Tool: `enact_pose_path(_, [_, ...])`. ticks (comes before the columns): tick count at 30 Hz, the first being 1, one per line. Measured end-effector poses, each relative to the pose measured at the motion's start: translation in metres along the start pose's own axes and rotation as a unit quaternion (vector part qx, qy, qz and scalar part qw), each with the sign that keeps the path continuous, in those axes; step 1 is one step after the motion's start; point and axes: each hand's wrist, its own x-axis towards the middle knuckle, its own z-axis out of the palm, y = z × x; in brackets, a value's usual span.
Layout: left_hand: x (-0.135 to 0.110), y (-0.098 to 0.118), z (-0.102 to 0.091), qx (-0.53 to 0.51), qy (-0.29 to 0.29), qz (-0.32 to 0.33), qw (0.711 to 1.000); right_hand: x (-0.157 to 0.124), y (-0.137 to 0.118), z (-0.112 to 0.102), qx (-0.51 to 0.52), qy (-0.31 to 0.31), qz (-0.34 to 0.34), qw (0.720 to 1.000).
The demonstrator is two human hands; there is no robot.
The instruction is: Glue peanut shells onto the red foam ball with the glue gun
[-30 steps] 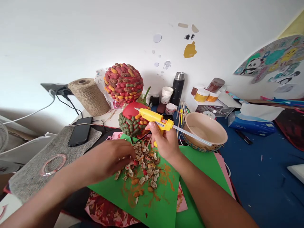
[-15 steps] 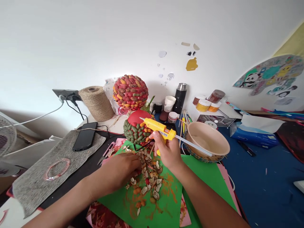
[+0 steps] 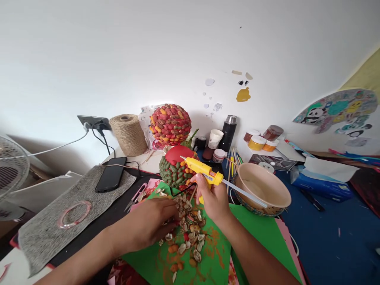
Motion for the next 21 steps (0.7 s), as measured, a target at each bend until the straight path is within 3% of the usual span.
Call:
enact_pose_path(3, [-0.007, 0.001, -0.01, -0.101, 0.024, -0.04, 0.994, 0.0, 0.0, 0.0, -0.004, 0.0, 0.001, 1.0])
enact_pose_path(6, [-0.012, 0.001, -0.021, -0.241, 0.063, -0.107, 0.962, 0.0, 0.0, 0.001, -0.003, 0.0, 0.002, 1.0])
enact_pose_path(11, [-0.003, -0.009, -0.044, -0.434, 0.187, -0.114, 0.874, -0.002, 0.002, 0.002, 0.017, 0.001, 0.017, 1.0])
enact_pose_path(16, [0.029, -0.012, -0.06, -0.531, 0.315, -0.069, 0.784, -0.002, 0.002, 0.002, 0.035, 0.007, 0.01, 0.999])
enact_pose_path(21, [0.058, -0.006, -0.064, -0.596, 0.364, -0.069, 0.712, -0.001, -0.001, 0.002, 0.039, 0.012, 0.013, 0.999])
